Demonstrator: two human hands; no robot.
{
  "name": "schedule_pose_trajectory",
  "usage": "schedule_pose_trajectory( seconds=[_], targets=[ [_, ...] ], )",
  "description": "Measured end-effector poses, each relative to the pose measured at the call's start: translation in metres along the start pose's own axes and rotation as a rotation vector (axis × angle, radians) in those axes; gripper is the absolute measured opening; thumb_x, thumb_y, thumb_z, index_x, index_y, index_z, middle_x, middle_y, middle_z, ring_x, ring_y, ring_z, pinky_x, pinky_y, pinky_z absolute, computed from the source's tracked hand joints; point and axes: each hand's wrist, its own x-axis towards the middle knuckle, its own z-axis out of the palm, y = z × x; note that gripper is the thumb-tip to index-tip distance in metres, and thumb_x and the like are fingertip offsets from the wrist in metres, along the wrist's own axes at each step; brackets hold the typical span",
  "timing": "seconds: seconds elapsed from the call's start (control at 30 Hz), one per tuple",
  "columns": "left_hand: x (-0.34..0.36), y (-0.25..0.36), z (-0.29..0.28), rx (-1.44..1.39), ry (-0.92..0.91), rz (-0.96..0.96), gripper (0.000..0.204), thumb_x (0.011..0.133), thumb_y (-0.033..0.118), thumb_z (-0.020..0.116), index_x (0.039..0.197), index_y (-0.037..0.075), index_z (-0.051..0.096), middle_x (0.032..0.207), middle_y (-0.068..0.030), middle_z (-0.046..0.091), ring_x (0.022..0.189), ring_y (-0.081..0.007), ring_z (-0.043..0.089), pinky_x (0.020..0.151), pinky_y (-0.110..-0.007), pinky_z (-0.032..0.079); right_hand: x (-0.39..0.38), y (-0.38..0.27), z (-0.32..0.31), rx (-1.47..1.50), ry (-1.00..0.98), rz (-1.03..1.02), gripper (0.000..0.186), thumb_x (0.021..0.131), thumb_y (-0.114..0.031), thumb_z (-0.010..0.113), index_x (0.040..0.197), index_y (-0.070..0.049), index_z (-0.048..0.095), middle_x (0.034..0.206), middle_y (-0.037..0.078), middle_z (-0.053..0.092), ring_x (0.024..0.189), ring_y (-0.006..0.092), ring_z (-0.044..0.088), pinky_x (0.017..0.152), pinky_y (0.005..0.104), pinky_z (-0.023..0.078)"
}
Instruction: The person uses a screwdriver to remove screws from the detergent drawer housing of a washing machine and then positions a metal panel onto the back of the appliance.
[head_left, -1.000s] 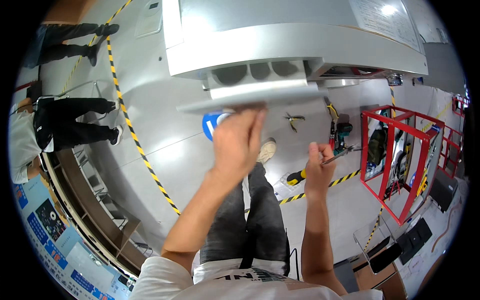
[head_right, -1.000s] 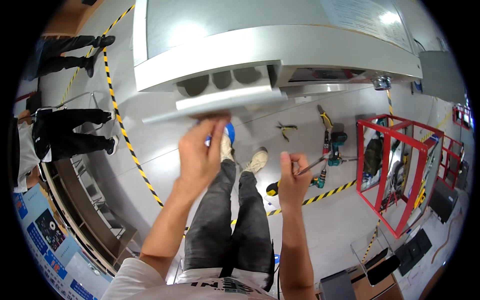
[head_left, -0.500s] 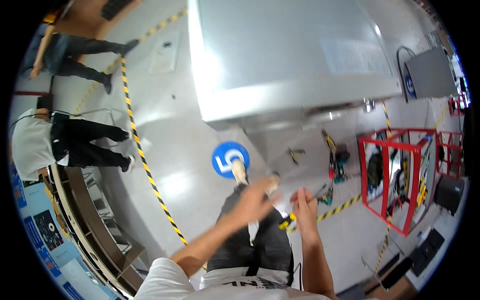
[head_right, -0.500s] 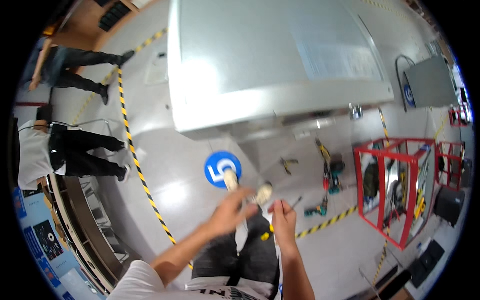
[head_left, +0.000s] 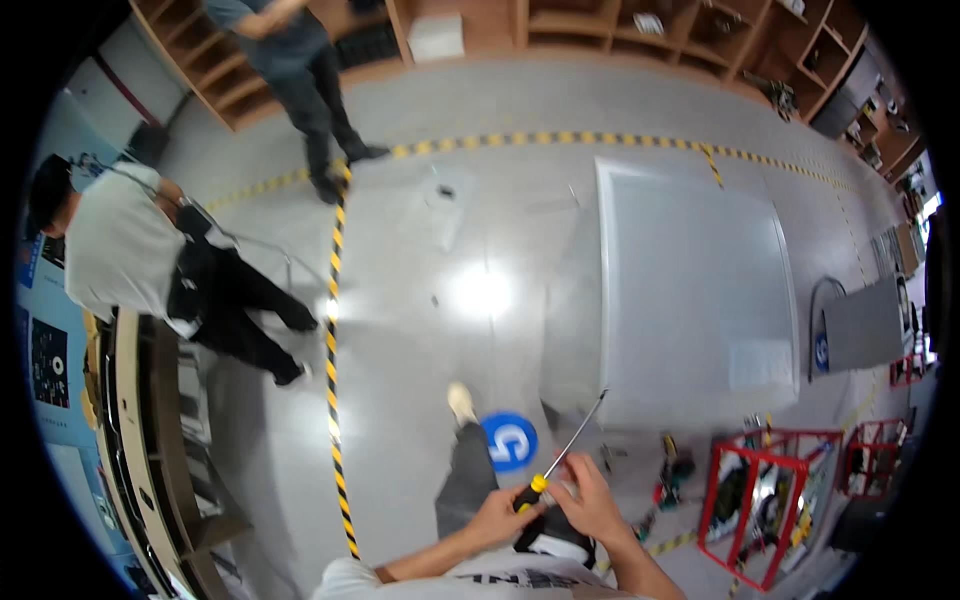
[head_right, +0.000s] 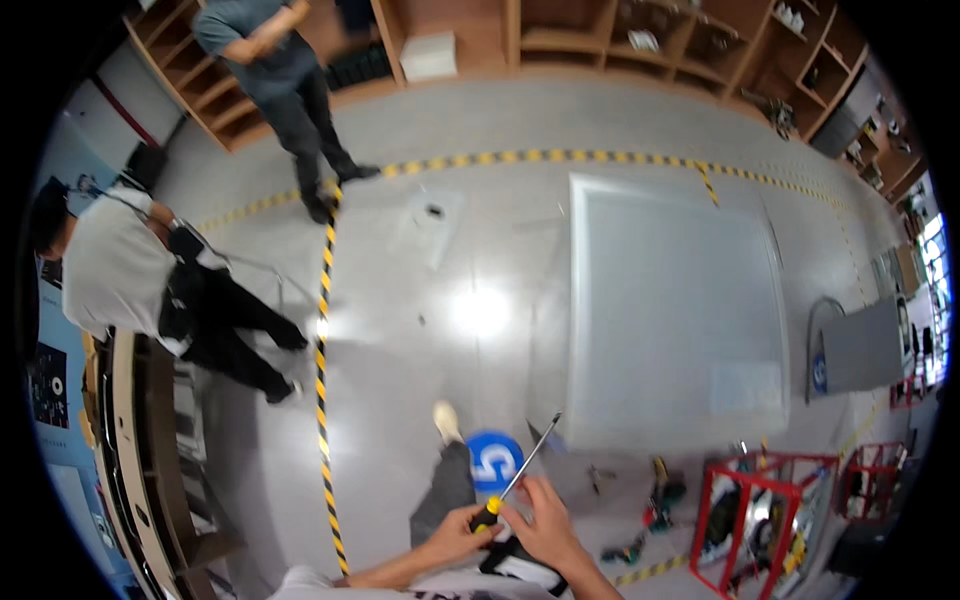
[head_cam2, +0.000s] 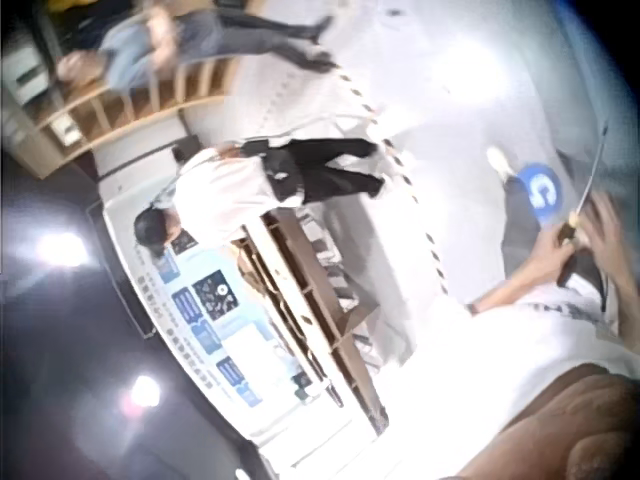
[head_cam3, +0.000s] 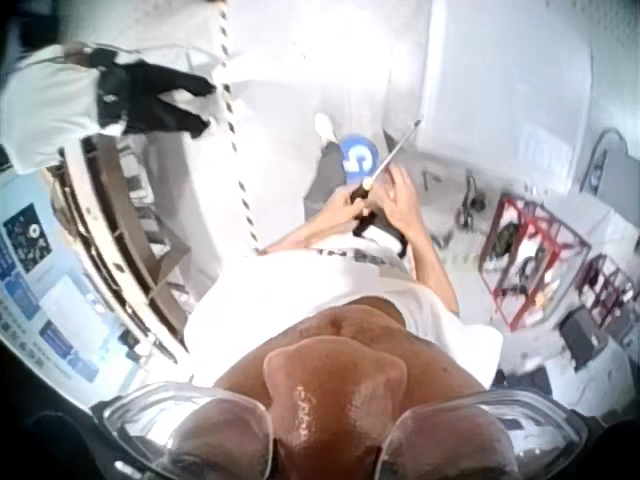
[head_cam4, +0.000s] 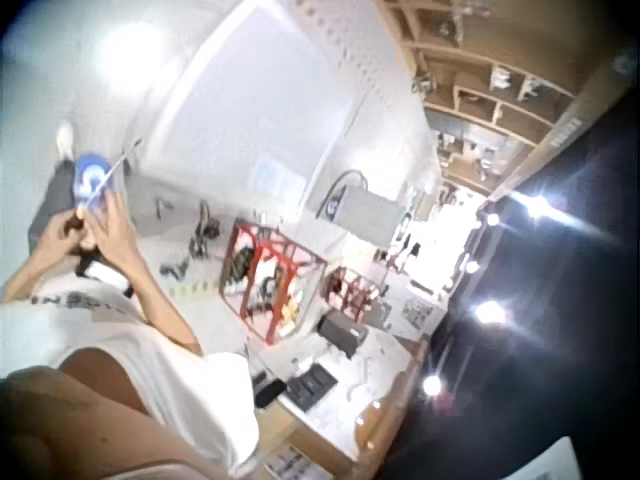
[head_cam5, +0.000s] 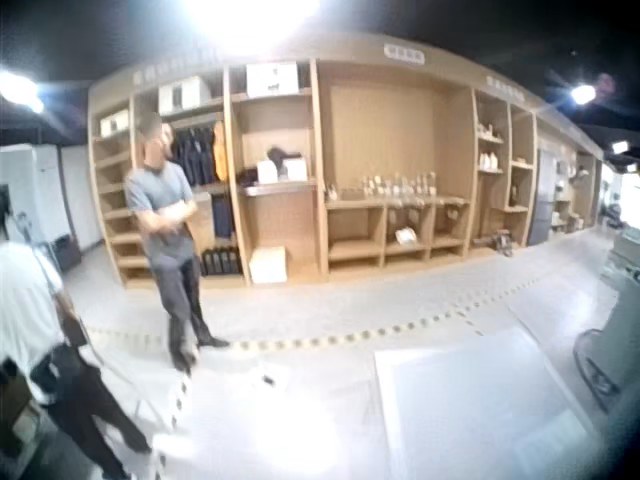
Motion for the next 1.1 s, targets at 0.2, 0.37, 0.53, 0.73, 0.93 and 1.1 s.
schedule_pose_trajectory(
  seconds=[0.2,0.37,0.53,0.73,0.93,1.1],
  targets=[
    [0.038,0.089,-0.139,0.296,0.214,-0.040,0.048,0.085,0.049,0.060,0.078,0.002,0.061,0.054,-0.0020,0.053,0.050,-0.0099,0.052,0.049,-0.027,0.041,0.111,-0.063,0.042,-0.176,-0.161,-0.047,0.025,0.083,-0.019,0.065,0.101,-0.001,0.063,0.088,0.012,0.061,0.076,0.0211,0.063,0.067,0.0300,0.050],
    [0.067,0.185,-0.219,0.517,0.136,-0.034,0.044,0.088,0.045,0.058,0.080,0.002,0.060,0.056,0.0013,0.052,0.050,-0.0066,0.049,0.047,-0.026,0.038,0.189,-0.123,0.051,-0.184,-0.092,-0.140,0.024,0.082,-0.019,0.065,0.099,-0.002,0.064,0.085,0.013,0.062,0.076,0.0235,0.063,0.066,0.0319,0.050],
    [0.135,0.244,-0.251,0.576,0.148,0.128,0.056,0.087,0.054,0.053,0.075,-0.001,0.059,0.051,-0.0075,0.046,0.050,-0.0140,0.045,0.048,-0.034,0.037,0.262,-0.125,0.043,-0.304,-0.009,-0.230,0.024,0.086,-0.024,0.059,0.098,-0.003,0.063,0.087,0.014,0.063,0.081,0.0313,0.061,0.071,0.0376,0.049],
    [0.207,0.319,-0.273,0.500,0.137,0.133,0.045,0.091,0.039,0.055,0.065,0.002,0.055,0.050,-0.0009,0.049,0.046,-0.0077,0.045,0.044,-0.027,0.035,0.362,-0.126,0.024,-0.286,-0.003,-0.268,0.019,0.085,-0.020,0.060,0.096,-0.005,0.061,0.083,0.012,0.059,0.077,0.0311,0.059,0.068,0.0388,0.046],
    [0.261,0.355,-0.299,0.349,0.280,-0.011,0.047,0.093,0.037,0.052,0.059,0.006,0.048,0.049,0.0001,0.046,0.042,-0.0073,0.042,0.040,-0.024,0.031,0.446,-0.118,-0.012,-0.304,0.025,-0.296,0.021,0.085,-0.022,0.061,0.094,-0.004,0.062,0.084,0.010,0.059,0.080,0.0294,0.059,0.070,0.0387,0.047],
    [0.313,0.409,-0.315,0.370,0.327,-0.058,0.050,0.095,0.040,0.048,0.058,0.006,0.047,0.048,0.0001,0.043,0.042,-0.0075,0.040,0.041,-0.023,0.030,0.511,-0.127,-0.048,-0.292,0.097,-0.203,0.017,0.084,-0.020,0.062,0.089,-0.003,0.061,0.083,0.011,0.059,0.079,0.0301,0.060,0.071,0.0388,0.048]
  ],
)
